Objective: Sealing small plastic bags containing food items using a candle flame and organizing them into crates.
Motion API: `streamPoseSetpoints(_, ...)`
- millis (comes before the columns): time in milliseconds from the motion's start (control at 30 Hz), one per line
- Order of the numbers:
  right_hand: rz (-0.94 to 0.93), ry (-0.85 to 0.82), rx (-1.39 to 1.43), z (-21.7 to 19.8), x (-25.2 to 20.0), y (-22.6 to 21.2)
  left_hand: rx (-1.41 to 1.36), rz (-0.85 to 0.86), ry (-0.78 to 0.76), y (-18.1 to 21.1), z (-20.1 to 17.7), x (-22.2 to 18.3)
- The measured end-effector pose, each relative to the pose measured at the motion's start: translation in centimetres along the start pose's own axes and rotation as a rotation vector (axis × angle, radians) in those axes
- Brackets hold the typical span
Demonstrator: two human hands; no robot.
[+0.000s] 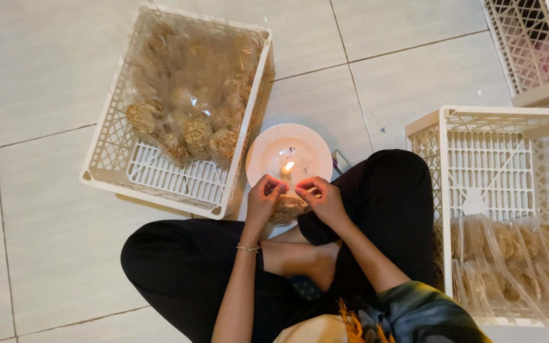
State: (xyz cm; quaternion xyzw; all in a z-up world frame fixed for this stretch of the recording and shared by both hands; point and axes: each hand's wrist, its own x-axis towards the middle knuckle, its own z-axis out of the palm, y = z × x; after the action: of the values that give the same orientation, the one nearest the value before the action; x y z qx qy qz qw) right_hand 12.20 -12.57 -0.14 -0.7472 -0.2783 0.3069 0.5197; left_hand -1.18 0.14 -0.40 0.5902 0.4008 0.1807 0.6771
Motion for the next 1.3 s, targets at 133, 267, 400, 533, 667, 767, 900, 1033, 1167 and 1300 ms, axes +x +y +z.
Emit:
streamPoseSetpoints(133, 0.005, -0.033, -0.025, -0.1, 0.1, 0.4, -0.031, -0.01, 0.012, -0.3, -0.1, 0.1)
streamPoseSetpoints(267, 0.042, -0.027, -0.035, 0.0, -0.1, 0.5, -0.019, -0.017, 0.046, -0.3, 0.1, 0.2)
streamPoseSetpoints(400, 0.08, -0.049, -0.055, 0.0, 0.2, 0.6, -0.057, -0.033, 0.108, -0.3, 0.1, 0.4)
streamPoseSetpoints(533, 0.08, -0.059, -0.069, 0.4, 0.5, 0.7, -0.092, -0.041, 0.147, -0.7, 0.3, 0.6)
streamPoseSetpoints(667, 0.073, -0.025, -0.078, 0.8, 1.1, 1.3, -0.12, -0.018, 0.208, 0.5, 0.6, 0.2)
streamPoseSetpoints(767, 0.078, -0.024, -0.084, 0.7, 1.4, 1.1, -0.136, -0.013, 0.234, 0.1, 0.7, 0.4)
streamPoseSetpoints(900, 0.108, -0.022, -0.073, 0.9, 1.6, 1.1, -0.144, -0.029, 0.246, 0.5, 0.9, 0.7)
streamPoseSetpoints(1033, 0.124, -0.037, -0.063, 0.7, 1.9, 0.6, -0.139, -0.022, 0.264, 1.1, 0.9, 0.5)
streamPoseSetpoints(1167, 0.125, -0.059, -0.045, 0.8, 2.2, 0.6, -0.127, -0.027, 0.281, 0.8, 0.9, 0.8)
streamPoseSetpoints(1300, 0.119, -0.062, -0.04, 0.9, 2.4, 0.8, -0.121, -0.036, 0.289, 1.0, 1.0, 0.8)
